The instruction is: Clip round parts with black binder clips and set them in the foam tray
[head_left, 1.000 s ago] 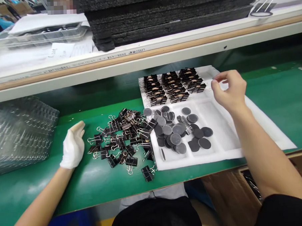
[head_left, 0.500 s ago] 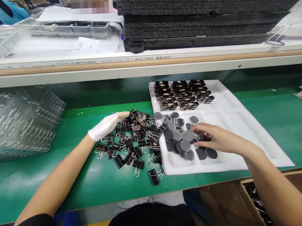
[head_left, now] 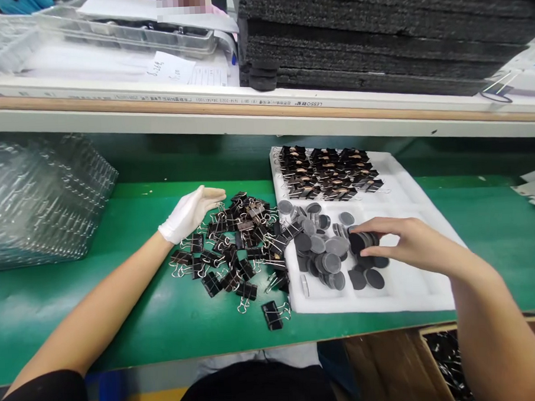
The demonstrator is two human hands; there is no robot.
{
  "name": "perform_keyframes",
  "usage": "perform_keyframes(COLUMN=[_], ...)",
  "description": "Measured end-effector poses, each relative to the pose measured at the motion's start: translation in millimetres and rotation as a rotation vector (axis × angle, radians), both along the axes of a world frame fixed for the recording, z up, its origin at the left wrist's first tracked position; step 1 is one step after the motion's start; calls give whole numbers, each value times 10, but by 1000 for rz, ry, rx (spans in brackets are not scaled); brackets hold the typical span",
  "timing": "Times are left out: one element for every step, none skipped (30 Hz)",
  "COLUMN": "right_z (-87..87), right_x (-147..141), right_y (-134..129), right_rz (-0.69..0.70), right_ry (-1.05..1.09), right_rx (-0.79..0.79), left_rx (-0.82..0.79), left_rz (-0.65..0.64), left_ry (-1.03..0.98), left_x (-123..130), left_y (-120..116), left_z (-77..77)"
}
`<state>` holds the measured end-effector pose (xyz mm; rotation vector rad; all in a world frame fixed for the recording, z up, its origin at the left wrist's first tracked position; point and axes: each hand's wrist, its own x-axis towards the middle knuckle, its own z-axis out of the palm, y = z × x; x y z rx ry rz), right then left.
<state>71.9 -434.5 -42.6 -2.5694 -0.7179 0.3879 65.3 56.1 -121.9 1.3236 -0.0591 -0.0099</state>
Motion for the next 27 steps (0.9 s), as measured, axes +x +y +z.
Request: perform_keyframes(right_z=[31,52,64,68,67,64,60,58,58,60,61,59,51,37,15,-14,-48,-85,-121,-154,-184,-209,-231,-252,-274,-298,-325], right_x=[27,60,99,143,191,241,292,342,388,430,467,497,521,537,547,550,548,542,533,522,510,498,489,484,483,487,495], right_y=[40,90,145,203,260,313,362,403,436,461,476,483,483,475,462,445,426,404,381,359,338,320,303,291,283,279,280], right_rz=[18,32,43,52,63,76,90,104,116,126,135,143,150,152,147,137,126,113,101,86,65,34,-5,-51,-99,-147,-193], right_ry=[-22,-45,-62,-70,-71,-66,-57,-45,-31,-17,-2,11,20,25,31,40,53,69,92,119,149,182,214,237,250,258,278], right_rx=[-7,-14,-20,-24,-25,-23,-19,-14,-7,4,16,29,45,67,93,127,169,213,256,299,338,371,402,439,486,548,626], left_rx=[13,30,52,82,122,175,239,312,395,484,575,663,743,810,860,888,899,899,897,901,918,945,977,1003,1019,1025,1026], left_rz=[-5,-16,-30,-47,-69,-95,-125,-157,-188,-212,-222,-223,-219,-221,-228,-238,-244,-240,-230,-224,-228,-244,-266,-288,-303,-311,-316], left_ry=[-7,-20,-39,-62,-84,-100,-105,-100,-89,-78,-72,-74,-87,-107,-133,-162,-191,-218,-239,-253,-259,-259,-253,-246,-240,-238,-240], left_x=[-4,-9,-13,-15,-14,-7,7,31,63,103,148,195,240,278,307,325,333,331,323,311,299,289,283,281,283,289,295], left_y=[2,5,10,16,24,34,45,56,66,72,74,69,57,39,15,-12,-38,-61,-78,-88,-88,-81,-67,-49,-29,-10,7], left_z=[-14,-29,-45,-57,-63,-61,-50,-30,-1,32,68,101,129,149,160,164,162,157,152,150,151,156,165,175,184,189,191])
